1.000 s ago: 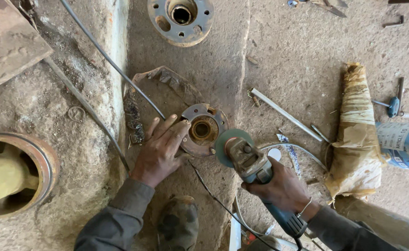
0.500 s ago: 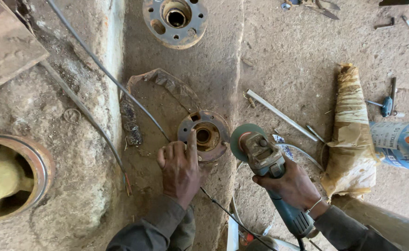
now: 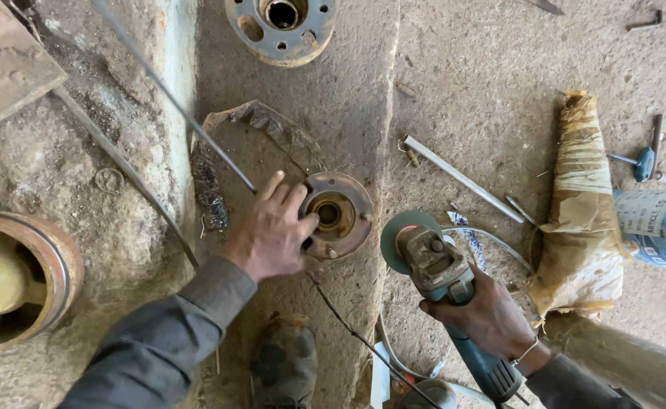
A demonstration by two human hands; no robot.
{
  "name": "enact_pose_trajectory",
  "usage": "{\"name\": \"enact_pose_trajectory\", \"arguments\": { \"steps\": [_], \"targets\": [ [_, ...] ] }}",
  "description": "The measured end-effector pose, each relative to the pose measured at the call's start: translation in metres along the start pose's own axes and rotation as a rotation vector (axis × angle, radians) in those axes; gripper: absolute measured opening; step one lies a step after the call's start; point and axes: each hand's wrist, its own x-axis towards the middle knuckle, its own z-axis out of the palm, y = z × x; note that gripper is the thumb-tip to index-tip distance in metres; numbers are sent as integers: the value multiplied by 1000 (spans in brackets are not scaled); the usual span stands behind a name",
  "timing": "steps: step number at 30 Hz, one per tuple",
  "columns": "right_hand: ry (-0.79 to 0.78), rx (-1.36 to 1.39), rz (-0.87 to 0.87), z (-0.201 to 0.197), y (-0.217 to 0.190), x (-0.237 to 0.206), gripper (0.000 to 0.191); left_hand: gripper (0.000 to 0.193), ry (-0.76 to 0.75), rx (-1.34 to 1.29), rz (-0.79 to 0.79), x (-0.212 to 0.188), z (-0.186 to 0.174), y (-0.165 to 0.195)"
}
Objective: The person uses an angle grinder to clean and smooth the surfaces of several metal wheel hub assemblies. They hold each hub with one hand while grinding with the other, rotating the parts to access different areas.
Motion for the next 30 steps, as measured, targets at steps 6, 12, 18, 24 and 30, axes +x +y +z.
{"name": "enact_pose_trajectory", "arguments": {
  "steps": [6, 12, 18, 24, 30],
  "targets": [
    [-25, -3, 50, -2, 3, 2, 97, 74, 157, -220, -371, -7, 31, 64],
    [-49, 5, -10, -5, -3, 9, 91, 99, 396, -260, -376, -28, 31, 49],
    [-55, -37, -42, -3, -13, 13, 92, 110, 359, -275, -268, -9, 25, 37],
    [-94, -30, -16, -3, -17, 16, 93, 114, 355, -393, -228, -3, 22, 33],
    [-90, -10, -78, -4, -18, 26, 96, 114, 340, -443, -237, -4, 23, 34]
  ]
}}
